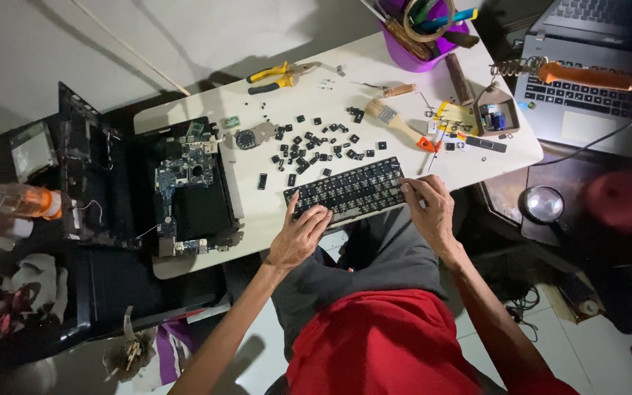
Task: Manually reattaching individual keycaps and hinges to a laptop keyboard assembly.
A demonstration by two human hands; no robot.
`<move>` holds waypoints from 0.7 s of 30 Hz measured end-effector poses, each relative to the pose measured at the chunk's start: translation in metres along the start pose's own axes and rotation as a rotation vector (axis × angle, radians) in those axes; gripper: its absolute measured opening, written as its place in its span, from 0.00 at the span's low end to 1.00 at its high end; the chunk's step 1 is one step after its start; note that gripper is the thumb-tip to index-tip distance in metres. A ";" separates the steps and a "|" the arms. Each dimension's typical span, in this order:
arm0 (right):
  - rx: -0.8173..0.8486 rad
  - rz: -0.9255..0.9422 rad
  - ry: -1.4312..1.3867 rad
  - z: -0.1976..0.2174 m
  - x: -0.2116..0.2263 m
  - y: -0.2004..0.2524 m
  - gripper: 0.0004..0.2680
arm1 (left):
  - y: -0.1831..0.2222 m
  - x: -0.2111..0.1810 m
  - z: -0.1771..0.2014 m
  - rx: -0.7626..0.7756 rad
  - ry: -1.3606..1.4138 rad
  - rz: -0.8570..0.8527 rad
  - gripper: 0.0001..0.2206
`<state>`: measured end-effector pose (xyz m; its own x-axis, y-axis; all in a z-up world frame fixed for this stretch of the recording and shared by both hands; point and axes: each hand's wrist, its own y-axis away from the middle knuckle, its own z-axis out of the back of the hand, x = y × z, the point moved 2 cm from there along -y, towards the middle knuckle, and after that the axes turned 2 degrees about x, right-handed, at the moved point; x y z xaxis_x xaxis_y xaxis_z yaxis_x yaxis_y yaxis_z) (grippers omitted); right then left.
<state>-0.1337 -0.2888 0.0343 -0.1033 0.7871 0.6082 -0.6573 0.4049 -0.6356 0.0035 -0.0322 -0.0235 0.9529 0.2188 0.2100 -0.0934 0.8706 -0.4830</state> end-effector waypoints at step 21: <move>0.038 -0.012 0.009 -0.001 0.000 0.001 0.04 | 0.003 0.002 0.002 -0.007 0.039 -0.014 0.14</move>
<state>-0.1332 -0.2884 0.0331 -0.0882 0.7866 0.6112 -0.6864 0.3966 -0.6095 0.0046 -0.0284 -0.0224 0.9646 0.1889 0.1840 -0.0777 0.8704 -0.4861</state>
